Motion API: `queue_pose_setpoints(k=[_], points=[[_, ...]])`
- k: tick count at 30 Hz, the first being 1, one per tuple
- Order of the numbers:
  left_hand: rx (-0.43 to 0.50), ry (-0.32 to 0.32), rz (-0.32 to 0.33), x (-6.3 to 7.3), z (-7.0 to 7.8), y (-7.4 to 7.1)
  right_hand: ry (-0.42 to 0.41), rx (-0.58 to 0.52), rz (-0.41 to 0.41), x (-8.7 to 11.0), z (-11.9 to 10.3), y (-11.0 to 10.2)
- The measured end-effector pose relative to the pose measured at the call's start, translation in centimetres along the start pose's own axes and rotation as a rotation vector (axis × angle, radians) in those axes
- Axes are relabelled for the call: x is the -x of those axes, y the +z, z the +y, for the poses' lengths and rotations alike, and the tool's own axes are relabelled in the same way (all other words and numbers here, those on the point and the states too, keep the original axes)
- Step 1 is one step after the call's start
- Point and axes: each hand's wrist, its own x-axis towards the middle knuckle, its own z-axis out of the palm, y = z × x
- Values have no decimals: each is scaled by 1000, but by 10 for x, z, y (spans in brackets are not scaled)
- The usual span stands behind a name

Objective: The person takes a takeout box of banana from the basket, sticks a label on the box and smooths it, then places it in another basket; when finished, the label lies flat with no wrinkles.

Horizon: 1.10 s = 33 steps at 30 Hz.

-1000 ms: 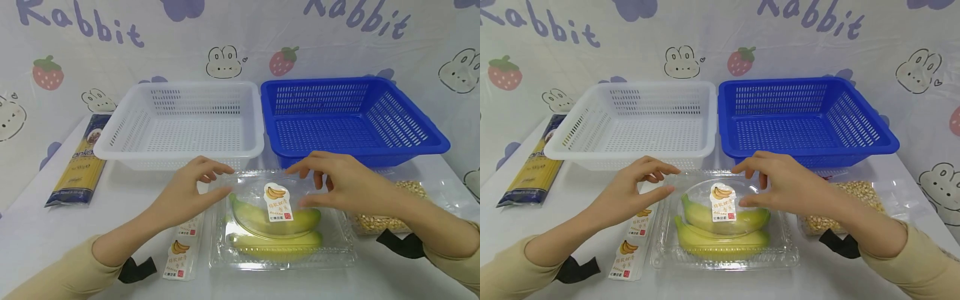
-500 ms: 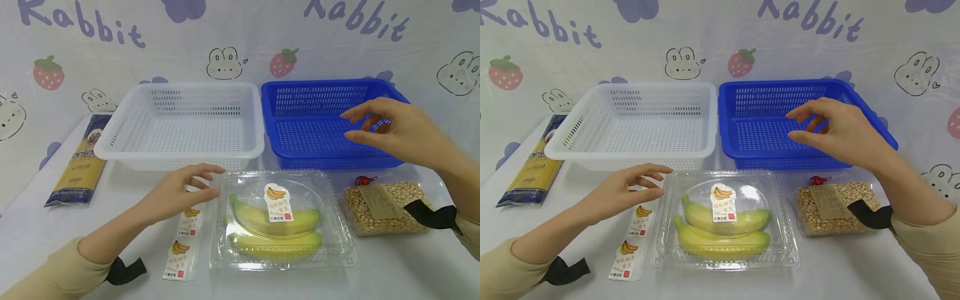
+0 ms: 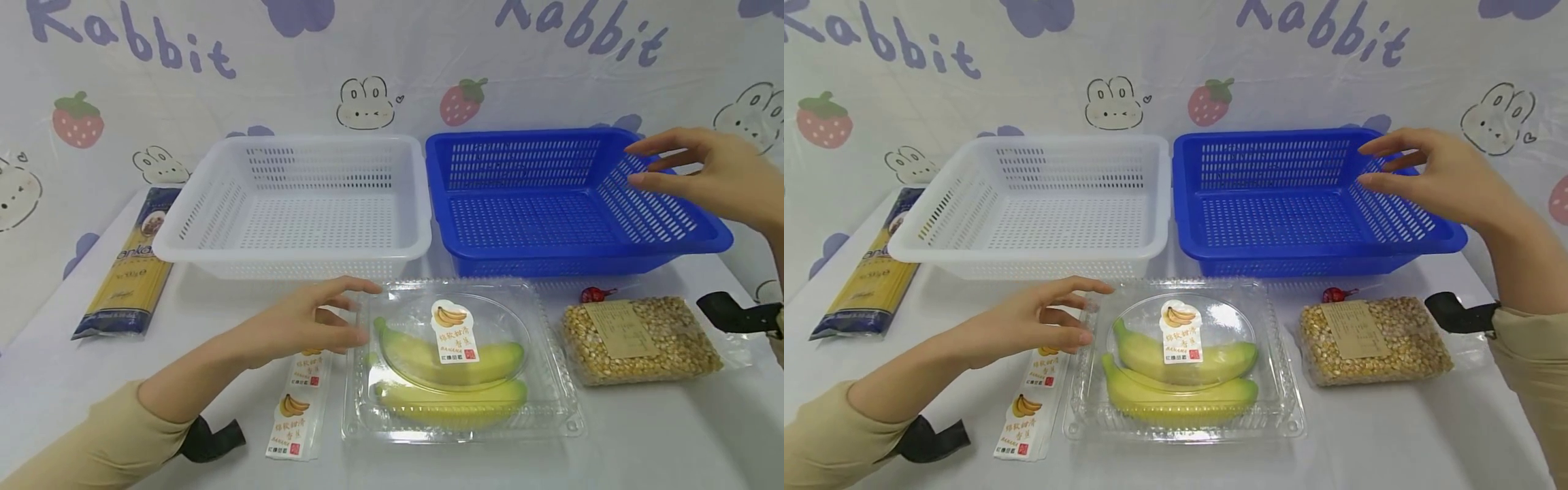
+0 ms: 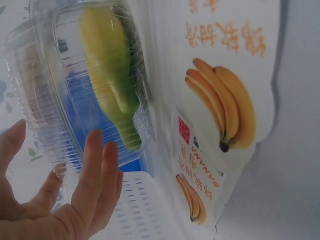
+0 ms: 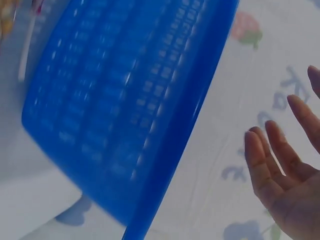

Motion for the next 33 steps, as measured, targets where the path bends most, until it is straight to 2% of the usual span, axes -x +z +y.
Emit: queue_pose_setpoints(k=[12,15,19,23,27,33], points=[[70,-18,4,-4,0,6,122,32,-86,-14,45,-11],[77,-17,12,-4,2,8,146,26,-150,-20,61,-12],[91,-26,22,-4,2,10,183,7,-280,-30,85,-14],[113,-36,30,-6,3,13,192,-25,-339,-36,105,-13],[141,-38,36,-7,4,16,201,-36,-374,-40,116,-14],[161,-39,45,-8,4,18,216,-70,-418,-42,121,-17]])
